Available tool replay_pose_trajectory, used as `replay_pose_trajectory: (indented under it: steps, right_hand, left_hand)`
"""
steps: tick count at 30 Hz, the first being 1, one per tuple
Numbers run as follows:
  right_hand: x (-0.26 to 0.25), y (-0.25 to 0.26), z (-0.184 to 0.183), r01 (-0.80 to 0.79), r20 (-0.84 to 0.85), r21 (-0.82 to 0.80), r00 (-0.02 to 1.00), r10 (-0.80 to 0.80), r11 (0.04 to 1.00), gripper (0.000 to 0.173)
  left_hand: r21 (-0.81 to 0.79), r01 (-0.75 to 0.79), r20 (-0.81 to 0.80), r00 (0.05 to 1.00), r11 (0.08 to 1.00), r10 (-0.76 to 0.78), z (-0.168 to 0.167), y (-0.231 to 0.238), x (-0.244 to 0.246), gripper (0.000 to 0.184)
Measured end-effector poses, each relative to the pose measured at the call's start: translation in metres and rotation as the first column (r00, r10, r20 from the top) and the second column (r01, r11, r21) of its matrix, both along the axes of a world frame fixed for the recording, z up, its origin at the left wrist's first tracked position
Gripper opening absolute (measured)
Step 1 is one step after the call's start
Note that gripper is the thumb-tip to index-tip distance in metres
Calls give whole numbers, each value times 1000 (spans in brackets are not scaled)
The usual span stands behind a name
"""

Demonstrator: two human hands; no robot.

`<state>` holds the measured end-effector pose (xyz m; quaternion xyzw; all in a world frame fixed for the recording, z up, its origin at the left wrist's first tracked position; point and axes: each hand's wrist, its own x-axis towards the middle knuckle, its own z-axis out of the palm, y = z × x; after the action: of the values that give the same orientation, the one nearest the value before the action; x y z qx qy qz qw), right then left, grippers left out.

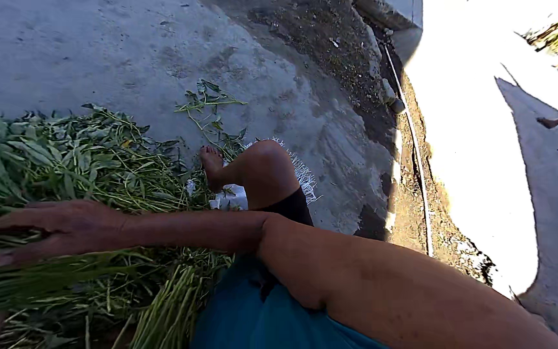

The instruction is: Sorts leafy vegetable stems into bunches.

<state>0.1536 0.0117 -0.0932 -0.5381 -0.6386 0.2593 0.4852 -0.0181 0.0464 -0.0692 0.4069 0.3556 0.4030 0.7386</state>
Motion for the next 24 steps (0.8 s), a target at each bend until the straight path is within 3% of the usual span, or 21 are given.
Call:
replay_pose_trajectory:
  steps: [2, 5, 9, 12, 15, 17, 19, 22, 24]
  right_hand:
    - [0, -17, 16, -99, -53, -11, 994, 99, 995, 30]
    - [5, -18, 11, -210, -70, 10, 975, 210, 978, 27]
    - [14, -3, -1, -323, -98, -65, 944, 316, 944, 23]
    - [19, -2, -11, -384, -228, -76, 905, 359, 920, 23]
    - [17, -7, -15, -398, -282, -100, 890, 357, 912, 28]
    - [16, -9, -16, -432, -290, -83, 873, 393, 898, 46]
    - [15, -10, -12, -432, -216, -48, 885, 413, 901, 59]
    - [9, -16, -6, -337, -23, 80, 940, 340, 938, 40]
    - [7, -18, -8, -258, 19, 169, 966, 258, 951, 27]
  left_hand:
    - [45, -77, -19, 997, 996, 78, -17, 15, -10, 16]
    - [9, -294, -95, 951, 956, 293, 18, -5, 9, 13]
    - [-80, -370, -48, 929, 925, 367, 34, -8, 8, 10]
    - [-124, -423, -25, 906, 898, 423, 37, -5, 0, 10]
    - [-147, -432, -16, 901, 890, 434, 38, -3, -5, 10]
    - [-162, -434, -15, 899, 886, 437, 36, -1, -7, 12]
    - [-154, -445, -31, 894, 882, 446, 38, -1, -8, 10]
    - [-187, -469, -80, 883, 863, 462, 43, -4, -7, 12]
    - [-202, -471, -103, 882, 858, 460, 44, -6, -6, 16]
